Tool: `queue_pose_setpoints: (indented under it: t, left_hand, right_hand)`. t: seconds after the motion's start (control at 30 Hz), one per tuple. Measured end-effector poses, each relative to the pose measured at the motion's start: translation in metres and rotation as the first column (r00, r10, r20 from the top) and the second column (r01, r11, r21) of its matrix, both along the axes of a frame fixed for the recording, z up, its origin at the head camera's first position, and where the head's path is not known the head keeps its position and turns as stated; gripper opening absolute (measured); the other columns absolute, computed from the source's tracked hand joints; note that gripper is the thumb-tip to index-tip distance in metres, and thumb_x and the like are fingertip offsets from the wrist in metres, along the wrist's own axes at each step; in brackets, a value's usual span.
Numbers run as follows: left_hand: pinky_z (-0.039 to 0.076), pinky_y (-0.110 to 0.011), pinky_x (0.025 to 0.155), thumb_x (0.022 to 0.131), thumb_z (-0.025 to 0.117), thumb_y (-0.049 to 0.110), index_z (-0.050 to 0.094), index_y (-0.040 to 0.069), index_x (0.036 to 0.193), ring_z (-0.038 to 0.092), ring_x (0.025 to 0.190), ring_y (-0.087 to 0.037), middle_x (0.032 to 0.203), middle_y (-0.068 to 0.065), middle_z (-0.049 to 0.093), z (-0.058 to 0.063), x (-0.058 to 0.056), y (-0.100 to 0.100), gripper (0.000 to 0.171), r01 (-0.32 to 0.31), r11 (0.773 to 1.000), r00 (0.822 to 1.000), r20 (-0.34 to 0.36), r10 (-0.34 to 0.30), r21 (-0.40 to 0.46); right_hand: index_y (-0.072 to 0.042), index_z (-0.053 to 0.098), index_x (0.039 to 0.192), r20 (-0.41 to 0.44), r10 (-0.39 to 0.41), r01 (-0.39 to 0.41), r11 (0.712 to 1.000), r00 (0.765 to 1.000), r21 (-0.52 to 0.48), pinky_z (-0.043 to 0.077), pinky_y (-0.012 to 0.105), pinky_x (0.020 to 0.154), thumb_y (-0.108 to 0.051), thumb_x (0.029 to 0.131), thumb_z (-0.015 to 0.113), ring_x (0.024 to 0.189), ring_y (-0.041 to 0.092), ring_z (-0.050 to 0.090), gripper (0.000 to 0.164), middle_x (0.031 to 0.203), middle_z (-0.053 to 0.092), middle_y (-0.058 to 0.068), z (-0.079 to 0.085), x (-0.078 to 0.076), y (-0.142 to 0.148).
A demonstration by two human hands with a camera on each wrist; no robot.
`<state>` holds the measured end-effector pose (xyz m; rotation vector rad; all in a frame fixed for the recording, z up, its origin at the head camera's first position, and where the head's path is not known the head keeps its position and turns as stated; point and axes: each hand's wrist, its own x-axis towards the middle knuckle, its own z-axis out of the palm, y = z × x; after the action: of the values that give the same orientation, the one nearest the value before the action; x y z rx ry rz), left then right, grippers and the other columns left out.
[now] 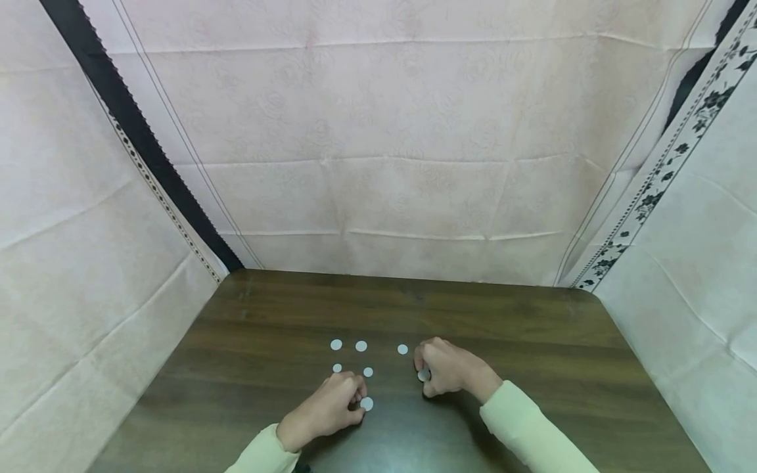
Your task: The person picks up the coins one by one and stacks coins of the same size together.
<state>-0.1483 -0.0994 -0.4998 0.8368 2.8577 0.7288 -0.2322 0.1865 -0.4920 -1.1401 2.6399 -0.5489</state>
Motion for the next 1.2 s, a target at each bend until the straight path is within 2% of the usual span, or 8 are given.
queue_pose_setpoints:
  t: [0.23,0.6,0.93,1.2]
  left_hand:
    - [0.043,-0.020,0.064,0.083,0.083,0.010,0.065,0.010,0.083,0.043,0.071,-0.002,0.076,0.007,0.053,0.001,-0.001,-0.001,0.017,0.001,1.000,1.000,-0.005,-0.001,-0.003]
    - [0.043,-0.020,0.065,0.081,0.083,0.010,0.065,0.011,0.083,0.045,0.071,-0.002,0.077,0.008,0.053,0.001,-0.001,-0.003,0.017,0.005,1.000,0.999,-0.043,-0.005,-0.003]
    - [0.043,-0.020,0.064,0.082,0.082,0.010,0.065,0.011,0.083,0.044,0.070,-0.002,0.077,0.008,0.053,0.001,-0.003,-0.003,0.017,0.005,1.000,1.000,-0.021,-0.005,-0.011]
    - [0.042,-0.020,0.062,0.080,0.082,0.011,0.065,0.011,0.082,0.044,0.069,-0.002,0.076,0.008,0.053,-0.001,-0.001,-0.002,0.018,0.011,1.000,0.999,-0.036,-0.011,-0.003]
  right_hand:
    - [-0.016,0.067,0.092,0.011,0.001,-0.001,1.000,1.000,-0.016,0.049,0.020,0.064,-0.009,0.076,0.080,0.073,0.002,0.052,0.022,0.086,0.061,-0.008,0.002,0.002,-0.010]
    - [-0.018,0.068,0.091,-0.003,0.051,-0.051,0.998,0.999,-0.032,0.050,0.018,0.066,-0.009,0.076,0.080,0.076,0.005,0.057,0.022,0.085,0.061,-0.010,0.003,0.005,-0.029]
    - [-0.018,0.067,0.093,0.005,0.084,-0.084,0.996,0.996,-0.027,0.050,0.017,0.068,-0.008,0.076,0.078,0.077,0.000,0.052,0.022,0.086,0.060,-0.009,0.001,0.014,-0.049]
    - [-0.017,0.067,0.089,-0.043,0.105,-0.106,0.994,0.994,-0.018,0.048,0.015,0.068,-0.009,0.071,0.078,0.076,-0.002,0.050,0.023,0.083,0.059,-0.011,-0.006,0.023,-0.062]
